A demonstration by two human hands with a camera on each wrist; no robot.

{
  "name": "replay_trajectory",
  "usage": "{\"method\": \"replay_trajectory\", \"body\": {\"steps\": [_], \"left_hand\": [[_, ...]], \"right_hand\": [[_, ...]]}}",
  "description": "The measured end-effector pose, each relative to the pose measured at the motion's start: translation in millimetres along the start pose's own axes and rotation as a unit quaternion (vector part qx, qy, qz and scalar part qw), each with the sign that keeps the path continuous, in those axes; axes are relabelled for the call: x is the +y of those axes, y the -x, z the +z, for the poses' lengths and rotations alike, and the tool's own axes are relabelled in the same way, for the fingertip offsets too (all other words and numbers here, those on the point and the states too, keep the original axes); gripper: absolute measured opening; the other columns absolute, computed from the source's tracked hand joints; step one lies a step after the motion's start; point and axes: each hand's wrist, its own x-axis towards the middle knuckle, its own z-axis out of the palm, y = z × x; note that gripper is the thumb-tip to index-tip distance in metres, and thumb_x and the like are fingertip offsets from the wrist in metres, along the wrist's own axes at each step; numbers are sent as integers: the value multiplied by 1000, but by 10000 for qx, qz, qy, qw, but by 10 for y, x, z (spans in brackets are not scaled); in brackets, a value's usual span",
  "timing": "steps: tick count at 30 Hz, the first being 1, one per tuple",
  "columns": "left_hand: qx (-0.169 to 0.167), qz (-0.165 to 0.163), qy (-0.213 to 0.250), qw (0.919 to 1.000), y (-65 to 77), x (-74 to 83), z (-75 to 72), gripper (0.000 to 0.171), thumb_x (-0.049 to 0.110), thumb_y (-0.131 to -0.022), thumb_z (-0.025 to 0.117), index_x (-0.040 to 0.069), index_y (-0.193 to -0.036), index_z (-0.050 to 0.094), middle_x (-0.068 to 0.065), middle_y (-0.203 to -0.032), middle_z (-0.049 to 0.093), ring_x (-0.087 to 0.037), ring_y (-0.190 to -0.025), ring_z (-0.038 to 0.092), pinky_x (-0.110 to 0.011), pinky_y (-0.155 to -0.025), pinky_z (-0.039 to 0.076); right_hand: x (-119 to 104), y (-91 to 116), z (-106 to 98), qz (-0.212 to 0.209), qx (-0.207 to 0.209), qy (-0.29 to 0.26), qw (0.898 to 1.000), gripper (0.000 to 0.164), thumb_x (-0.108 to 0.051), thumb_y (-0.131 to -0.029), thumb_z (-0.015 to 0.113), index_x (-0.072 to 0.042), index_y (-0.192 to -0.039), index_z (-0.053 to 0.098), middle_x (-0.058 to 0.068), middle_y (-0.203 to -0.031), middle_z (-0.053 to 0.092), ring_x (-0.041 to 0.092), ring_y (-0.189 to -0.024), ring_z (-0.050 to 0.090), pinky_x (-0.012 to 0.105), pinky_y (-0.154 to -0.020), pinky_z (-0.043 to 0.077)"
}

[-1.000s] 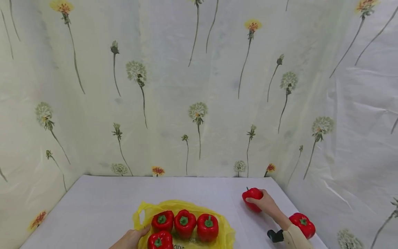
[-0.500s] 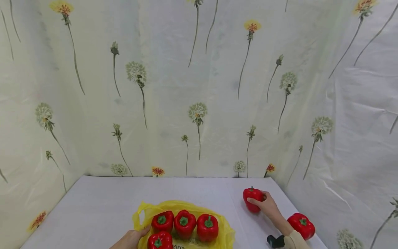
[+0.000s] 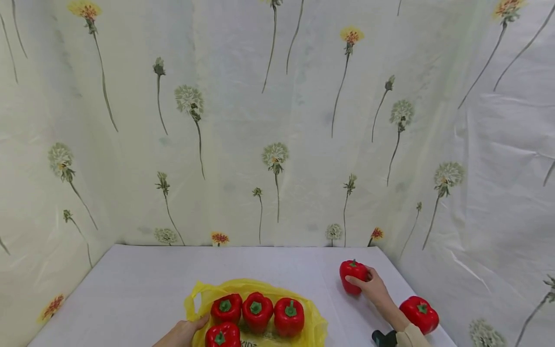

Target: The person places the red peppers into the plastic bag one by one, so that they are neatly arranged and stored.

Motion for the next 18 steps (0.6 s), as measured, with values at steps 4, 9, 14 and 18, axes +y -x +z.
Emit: {"method": "replay_trajectory", "body": {"steps": [4, 9, 14, 18], "left_hand": [[18, 170, -84, 9998, 32, 43, -10, 90, 55, -72, 79, 7, -141, 48, -10, -115, 70, -17, -96, 67, -36, -79, 57], [-47, 248, 25, 9997, 35, 44, -21, 92, 54, -71, 79, 3, -140, 49, -13, -113, 70, -20, -94, 68, -38, -79, 57], [-204, 92, 268, 9994, 1, -13, -3, 92, 55, -70, 80, 6, -141, 48, -11, -115, 69, -22, -98, 68, -46, -82, 55], [-293, 2, 538, 9981, 2, -16, 0, 88, 53, -72, 79, 7, -142, 48, -7, -114, 69, -14, -95, 66, -43, -80, 56]], "right_hand": [[7, 7, -6, -34, 57, -29, 10000, 111, -58, -74, 75, 5, -146, 19, 30, -142, 31, 47, -130, 29, 59, -103, 41], [0, 32, -17, -150, -4, -118, 9998, 108, -54, -74, 77, 1, -147, 19, 28, -145, 30, 47, -131, 28, 56, -98, 46], [-49, 63, -14, -181, -32, -164, 9997, 113, -57, -72, 78, -1, -148, 17, 27, -147, 29, 47, -132, 27, 54, -97, 48], [-115, 105, -7, -193, -49, -212, 9996, 116, -58, -70, 79, 0, -149, 16, 27, -148, 29, 46, -132, 28, 53, -97, 48]]}}
